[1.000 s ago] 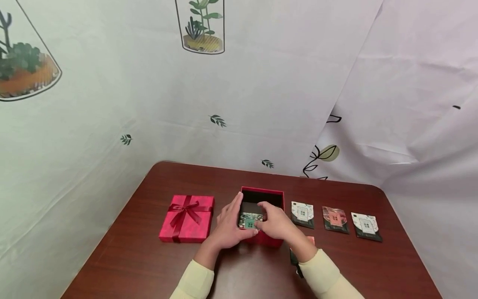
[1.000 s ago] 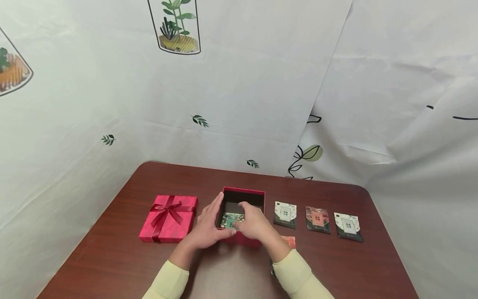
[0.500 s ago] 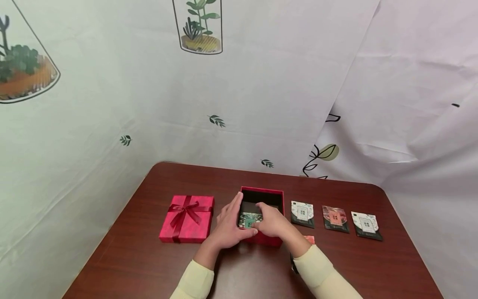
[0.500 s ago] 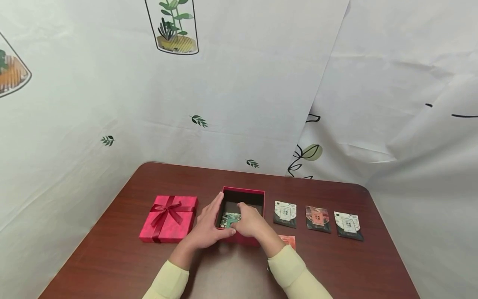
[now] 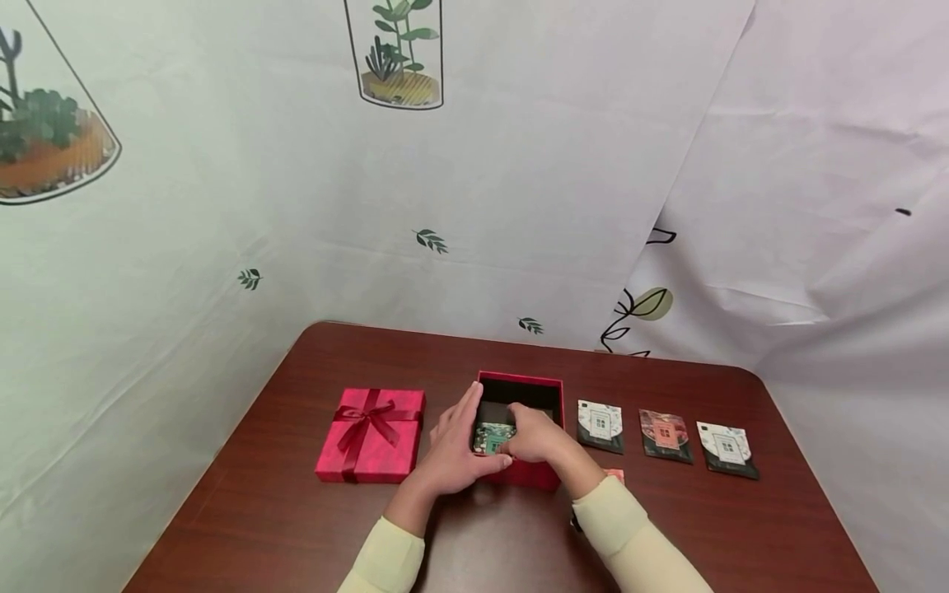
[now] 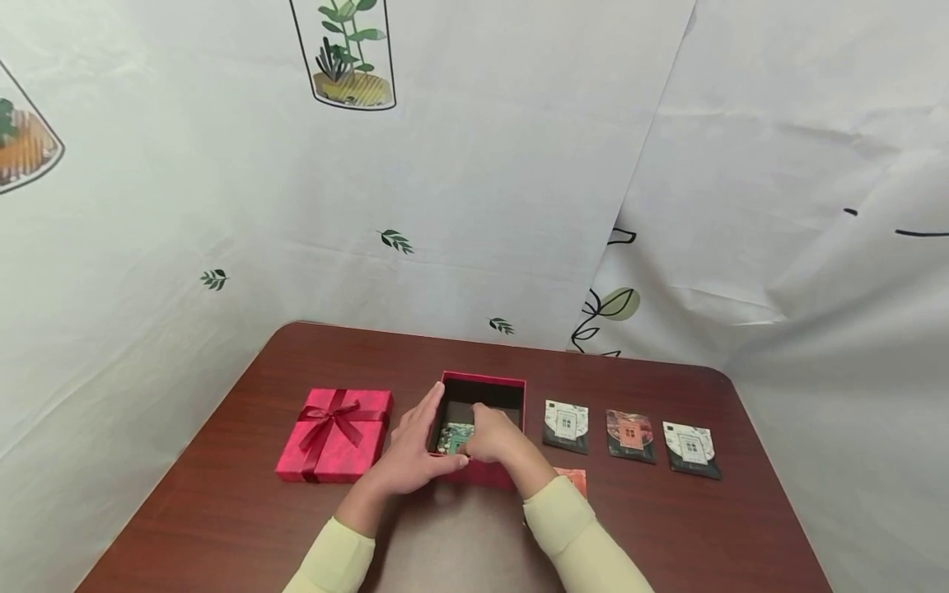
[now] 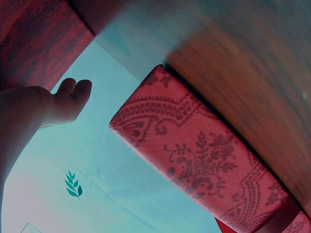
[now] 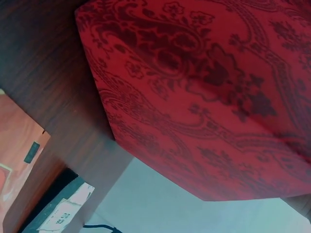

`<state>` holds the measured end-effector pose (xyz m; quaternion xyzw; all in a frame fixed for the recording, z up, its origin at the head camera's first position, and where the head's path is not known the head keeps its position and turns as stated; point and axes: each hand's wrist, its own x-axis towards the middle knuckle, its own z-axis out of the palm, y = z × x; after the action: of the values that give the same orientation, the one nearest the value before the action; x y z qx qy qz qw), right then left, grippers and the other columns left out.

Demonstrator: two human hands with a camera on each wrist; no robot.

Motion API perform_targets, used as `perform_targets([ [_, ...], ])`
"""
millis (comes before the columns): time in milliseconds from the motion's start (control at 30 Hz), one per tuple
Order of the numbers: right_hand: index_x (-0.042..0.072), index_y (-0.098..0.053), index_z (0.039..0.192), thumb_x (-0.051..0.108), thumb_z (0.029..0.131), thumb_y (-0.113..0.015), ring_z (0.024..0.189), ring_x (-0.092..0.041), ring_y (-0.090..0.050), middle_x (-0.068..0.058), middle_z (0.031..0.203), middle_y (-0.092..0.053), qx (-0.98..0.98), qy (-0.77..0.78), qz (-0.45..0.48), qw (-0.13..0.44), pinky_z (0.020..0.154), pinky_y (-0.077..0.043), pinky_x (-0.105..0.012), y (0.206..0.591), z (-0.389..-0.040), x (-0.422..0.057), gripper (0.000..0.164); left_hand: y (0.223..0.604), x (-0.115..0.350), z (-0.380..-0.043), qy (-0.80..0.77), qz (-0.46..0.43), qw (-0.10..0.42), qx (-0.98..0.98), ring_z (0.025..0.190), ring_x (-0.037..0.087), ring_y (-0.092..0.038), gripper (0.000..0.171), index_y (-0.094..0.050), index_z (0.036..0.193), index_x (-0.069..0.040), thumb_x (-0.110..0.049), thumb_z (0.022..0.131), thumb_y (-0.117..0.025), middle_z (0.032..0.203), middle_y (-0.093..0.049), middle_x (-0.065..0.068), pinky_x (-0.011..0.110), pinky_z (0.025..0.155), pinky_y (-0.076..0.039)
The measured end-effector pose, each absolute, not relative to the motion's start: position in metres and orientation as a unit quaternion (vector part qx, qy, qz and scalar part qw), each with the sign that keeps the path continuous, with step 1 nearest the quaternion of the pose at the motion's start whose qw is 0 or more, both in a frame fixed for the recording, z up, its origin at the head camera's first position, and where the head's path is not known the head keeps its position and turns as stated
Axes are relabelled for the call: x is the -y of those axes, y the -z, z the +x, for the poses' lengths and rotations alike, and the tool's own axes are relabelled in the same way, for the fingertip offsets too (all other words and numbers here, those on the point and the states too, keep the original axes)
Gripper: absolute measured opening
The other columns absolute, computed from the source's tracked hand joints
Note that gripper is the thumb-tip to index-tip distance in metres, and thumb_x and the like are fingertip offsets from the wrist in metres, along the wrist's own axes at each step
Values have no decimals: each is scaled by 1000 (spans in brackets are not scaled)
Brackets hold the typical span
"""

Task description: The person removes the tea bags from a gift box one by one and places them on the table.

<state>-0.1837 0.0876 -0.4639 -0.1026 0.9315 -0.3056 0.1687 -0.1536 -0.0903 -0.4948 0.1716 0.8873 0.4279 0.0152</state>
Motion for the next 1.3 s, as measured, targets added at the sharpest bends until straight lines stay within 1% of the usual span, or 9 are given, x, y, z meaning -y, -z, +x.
perform_targets([
  [333, -8, -48, 141, 20, 79, -83, 116, -35, -57, -22, 131, -58, -931, 303, -93, 182, 95, -47, -53, 470, -186, -85, 76, 495, 90, -154, -428, 172, 16, -887, 142, 33, -23, 115, -13, 162, -22, -54, 75, -80, 164, -15, -7, 65, 105, -21],
  [500, -7, -49, 140, 20, 79, -84, 112, -34, -58, -22, 129, -59, -930, 304, -88, 185, 95, -47, -54, 471, -187, -84, 75, 495, 91, -153, -427, 171, 17, -888, 142, 33, -23, 114, -13, 162, -22, -54, 75, -80, 164, -15, -8, 65, 105, -21],
  [600, -8, -50, 138, 19, 78, -84, 108, -34, -59, -22, 126, -60, -930, 308, -89, 181, 94, -47, -54, 472, -187, -84, 74, 495, 91, -153, -429, 170, 18, -887, 142, 33, -23, 114, -13, 162, -23, -53, 75, -80, 164, -16, -7, 65, 106, -21],
  [867, -6, -51, 138, 18, 78, -84, 102, -31, -59, -20, 123, -62, -930, 320, -79, 164, 90, -49, -53, 471, -183, -84, 73, 494, 91, -151, -433, 167, 20, -886, 141, 34, -23, 114, -14, 162, -21, -52, 75, -81, 164, -17, -6, 65, 105, -21],
  [1067, -5, -53, 137, 18, 77, -85, 105, -32, -59, -20, 123, -62, -933, 318, -78, 151, 88, -50, -53, 465, -179, -82, 71, 494, 90, -153, -434, 168, 21, -885, 141, 34, -23, 114, -14, 162, -21, -52, 75, -81, 164, -17, -6, 67, 104, -21],
  [1300, -2, -58, 131, 15, 78, -85, 103, -32, -59, -18, 119, -64, -925, 340, -90, 145, 87, -50, -52, 462, -178, -83, 63, 494, 90, -153, -434, 170, 20, -884, 141, 34, -23, 114, -13, 162, -22, -52, 75, -81, 164, -16, -6, 67, 104, -21],
])
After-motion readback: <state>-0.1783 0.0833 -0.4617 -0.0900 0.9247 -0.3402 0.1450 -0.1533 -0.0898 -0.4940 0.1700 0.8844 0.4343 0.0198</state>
